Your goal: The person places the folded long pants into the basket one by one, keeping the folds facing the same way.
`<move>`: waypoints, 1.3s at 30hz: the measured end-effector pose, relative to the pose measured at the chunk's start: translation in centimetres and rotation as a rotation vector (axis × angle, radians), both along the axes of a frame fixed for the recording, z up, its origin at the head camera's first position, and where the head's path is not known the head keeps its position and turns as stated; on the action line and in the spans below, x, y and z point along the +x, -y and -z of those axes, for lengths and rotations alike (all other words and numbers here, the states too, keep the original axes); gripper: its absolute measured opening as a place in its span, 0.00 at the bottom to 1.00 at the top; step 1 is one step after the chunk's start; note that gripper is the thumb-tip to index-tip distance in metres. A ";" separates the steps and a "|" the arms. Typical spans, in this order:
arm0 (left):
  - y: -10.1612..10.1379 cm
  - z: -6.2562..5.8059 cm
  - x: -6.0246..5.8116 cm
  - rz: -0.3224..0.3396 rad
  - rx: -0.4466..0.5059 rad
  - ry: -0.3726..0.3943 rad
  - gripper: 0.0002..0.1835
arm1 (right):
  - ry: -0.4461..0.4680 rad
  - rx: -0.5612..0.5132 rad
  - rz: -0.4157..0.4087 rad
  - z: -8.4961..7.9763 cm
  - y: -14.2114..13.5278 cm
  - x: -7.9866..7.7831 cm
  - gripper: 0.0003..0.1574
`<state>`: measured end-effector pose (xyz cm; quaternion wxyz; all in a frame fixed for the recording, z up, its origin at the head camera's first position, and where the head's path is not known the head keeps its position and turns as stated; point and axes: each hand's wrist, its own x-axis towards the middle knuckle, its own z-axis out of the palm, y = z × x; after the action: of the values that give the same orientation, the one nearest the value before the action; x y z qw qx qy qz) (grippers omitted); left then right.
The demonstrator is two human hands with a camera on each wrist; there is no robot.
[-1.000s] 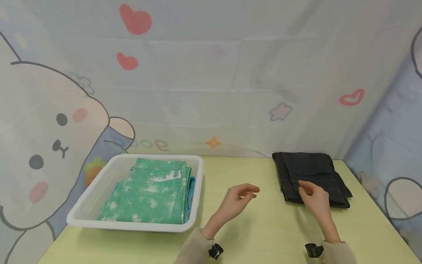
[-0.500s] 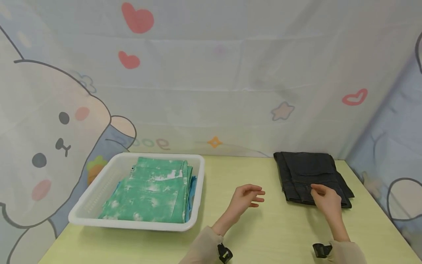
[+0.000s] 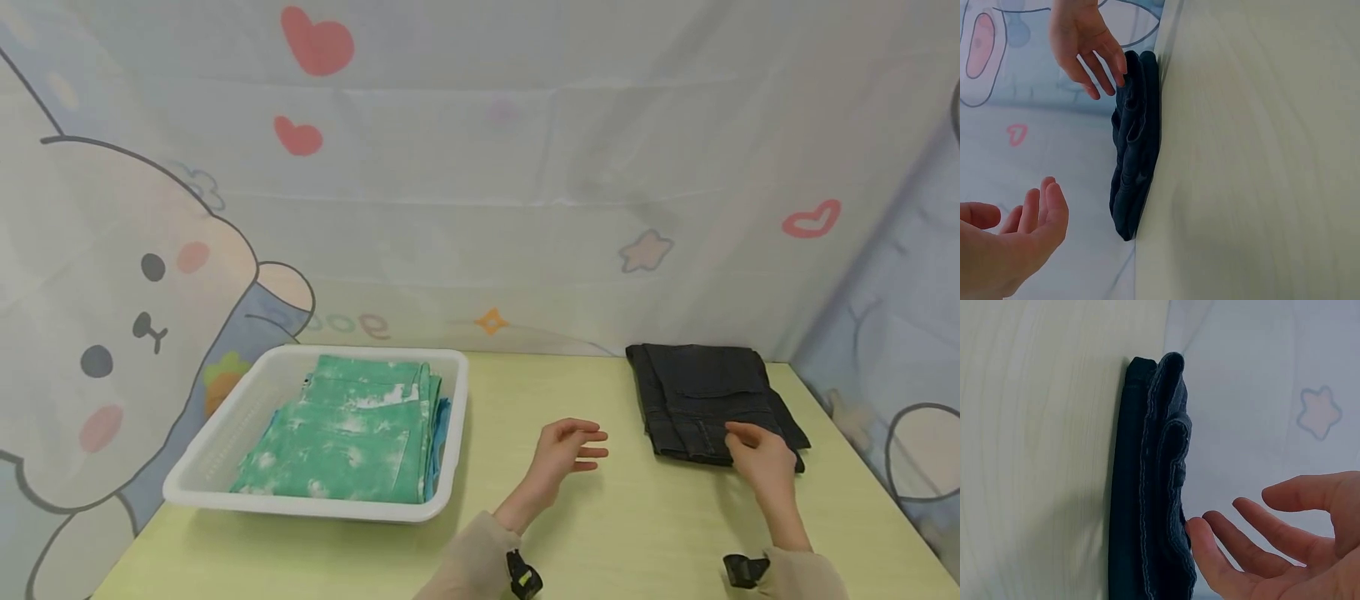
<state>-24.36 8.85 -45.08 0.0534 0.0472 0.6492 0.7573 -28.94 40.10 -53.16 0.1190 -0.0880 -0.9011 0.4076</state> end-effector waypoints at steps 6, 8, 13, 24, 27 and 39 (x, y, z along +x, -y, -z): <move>-0.9 0.3 0.0 -0.051 0.079 0.079 0.10 | 0.015 -0.042 -0.001 1.5 -2.4 -0.6 0.35; -1.2 0.4 0.0 -0.062 0.090 0.093 0.10 | 0.036 -0.097 0.002 0.2 -2.1 0.1 0.32; -1.7 0.6 0.1 -0.079 0.086 0.122 0.10 | 0.028 -0.182 0.057 0.2 -2.4 0.4 0.27; -2.9 1.5 -0.4 -0.079 0.082 0.195 0.09 | 0.023 -0.225 0.179 2.8 -5.6 -0.8 0.28; -3.2 1.7 -0.6 -0.086 0.092 0.201 0.09 | 0.028 -0.216 0.201 2.6 -5.9 -0.8 0.28; -4.5 2.8 -1.2 -0.097 0.176 0.240 0.11 | 0.053 -0.193 0.215 2.1 -6.0 -0.2 0.26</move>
<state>-25.55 13.31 -47.92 0.0896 -0.0708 0.5708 0.8131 -29.15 46.14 -55.25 0.1291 -0.2058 -0.8460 0.4746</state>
